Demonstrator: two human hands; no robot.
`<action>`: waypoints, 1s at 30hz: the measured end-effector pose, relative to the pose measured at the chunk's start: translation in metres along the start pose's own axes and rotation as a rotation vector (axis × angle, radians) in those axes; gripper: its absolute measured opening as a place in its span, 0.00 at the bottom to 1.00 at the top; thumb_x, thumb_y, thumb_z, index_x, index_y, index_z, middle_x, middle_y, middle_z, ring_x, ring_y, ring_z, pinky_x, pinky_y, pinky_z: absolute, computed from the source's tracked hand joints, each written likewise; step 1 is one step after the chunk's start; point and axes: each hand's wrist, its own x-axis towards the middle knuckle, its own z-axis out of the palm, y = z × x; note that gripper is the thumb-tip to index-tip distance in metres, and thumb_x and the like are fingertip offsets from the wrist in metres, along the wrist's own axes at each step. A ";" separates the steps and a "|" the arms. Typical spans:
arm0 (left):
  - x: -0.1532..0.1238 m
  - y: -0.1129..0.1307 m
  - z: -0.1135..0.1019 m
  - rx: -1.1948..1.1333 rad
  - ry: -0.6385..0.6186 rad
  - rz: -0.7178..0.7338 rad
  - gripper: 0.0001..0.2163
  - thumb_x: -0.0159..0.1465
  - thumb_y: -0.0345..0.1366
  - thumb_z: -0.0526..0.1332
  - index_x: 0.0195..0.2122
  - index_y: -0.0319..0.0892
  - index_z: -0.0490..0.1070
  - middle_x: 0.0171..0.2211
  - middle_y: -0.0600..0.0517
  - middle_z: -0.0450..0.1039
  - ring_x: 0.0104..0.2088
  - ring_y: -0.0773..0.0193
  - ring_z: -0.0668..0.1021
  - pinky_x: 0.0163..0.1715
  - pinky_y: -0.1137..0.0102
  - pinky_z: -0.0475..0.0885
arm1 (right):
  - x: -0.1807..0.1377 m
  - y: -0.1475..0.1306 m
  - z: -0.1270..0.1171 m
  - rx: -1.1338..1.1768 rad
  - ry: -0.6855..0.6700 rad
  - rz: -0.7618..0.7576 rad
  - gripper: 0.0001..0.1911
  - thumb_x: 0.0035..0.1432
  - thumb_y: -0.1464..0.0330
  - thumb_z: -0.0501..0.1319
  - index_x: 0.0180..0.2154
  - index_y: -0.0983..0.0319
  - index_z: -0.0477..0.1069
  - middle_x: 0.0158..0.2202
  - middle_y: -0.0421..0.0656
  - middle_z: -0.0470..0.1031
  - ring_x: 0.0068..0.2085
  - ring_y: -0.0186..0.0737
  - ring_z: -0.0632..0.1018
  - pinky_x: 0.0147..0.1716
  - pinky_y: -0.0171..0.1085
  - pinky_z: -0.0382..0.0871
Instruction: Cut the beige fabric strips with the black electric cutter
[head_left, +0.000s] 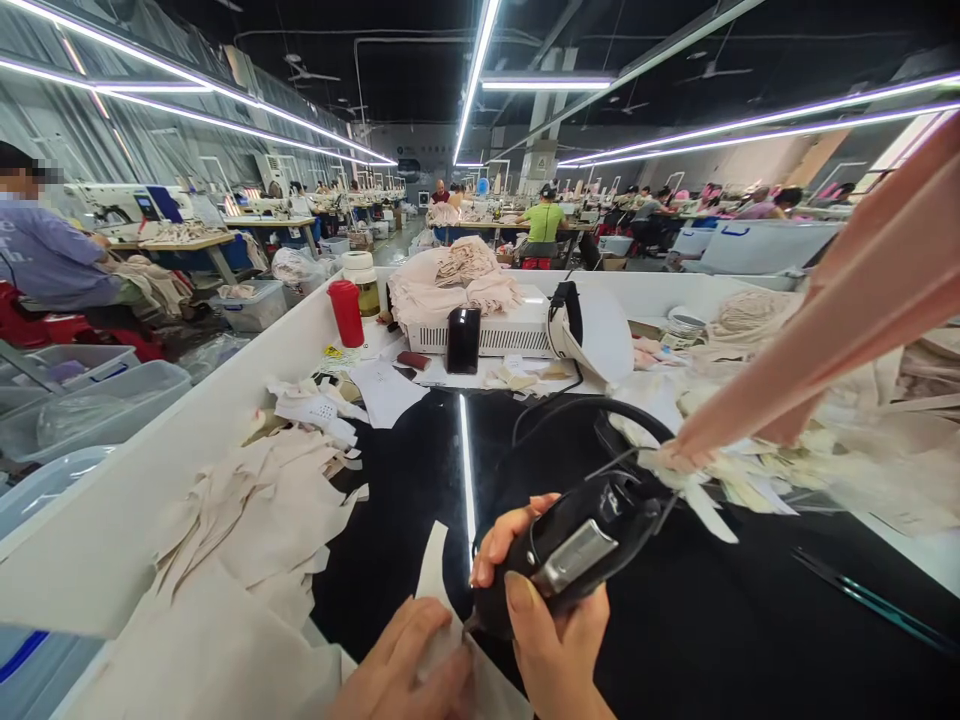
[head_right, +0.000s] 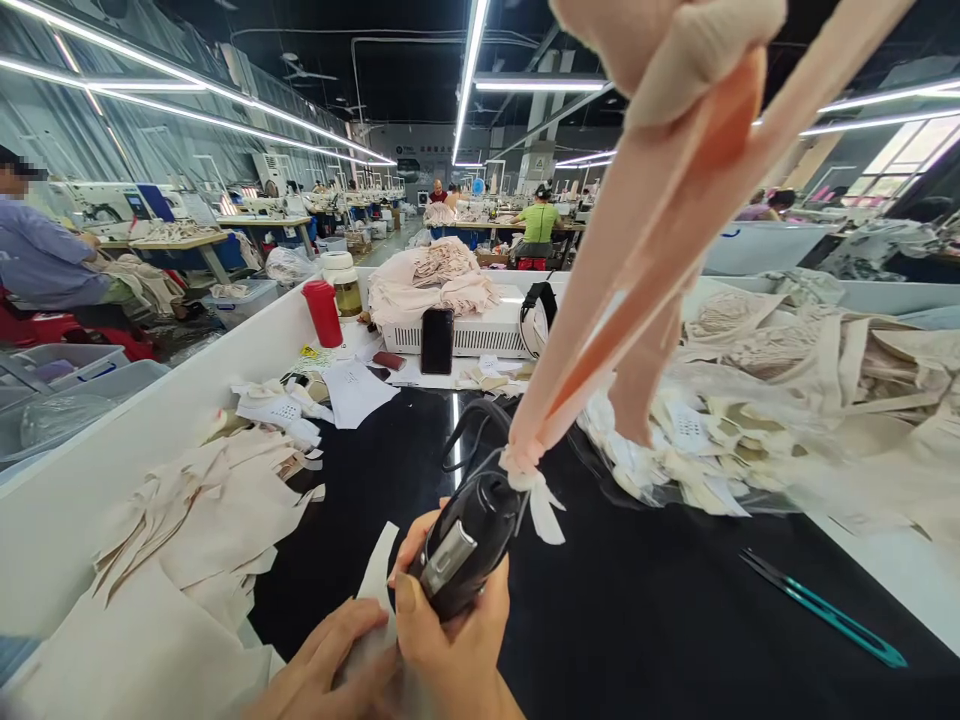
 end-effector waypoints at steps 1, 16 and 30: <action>0.006 -0.003 -0.008 -0.020 0.020 0.020 0.13 0.74 0.29 0.55 0.57 0.41 0.72 0.52 0.43 0.75 0.55 0.55 0.80 0.59 0.62 0.77 | 0.000 0.001 -0.001 0.002 -0.008 0.001 0.21 0.70 0.67 0.67 0.60 0.50 0.64 0.39 0.40 0.77 0.31 0.37 0.79 0.31 0.39 0.78; 0.033 -0.055 -0.036 -0.339 -0.126 0.042 0.12 0.80 0.32 0.49 0.54 0.43 0.72 0.52 0.47 0.78 0.52 0.62 0.81 0.56 0.73 0.77 | -0.001 -0.011 0.018 0.011 0.168 0.064 0.17 0.68 0.62 0.69 0.54 0.50 0.67 0.35 0.36 0.74 0.28 0.32 0.76 0.28 0.34 0.71; 0.022 -0.048 -0.045 -0.245 -0.222 0.080 0.13 0.74 0.36 0.65 0.58 0.49 0.72 0.58 0.45 0.67 0.50 0.54 0.78 0.53 0.61 0.76 | 0.000 -0.009 0.014 -0.044 0.141 0.034 0.18 0.69 0.58 0.68 0.55 0.51 0.65 0.34 0.36 0.74 0.28 0.33 0.76 0.32 0.38 0.74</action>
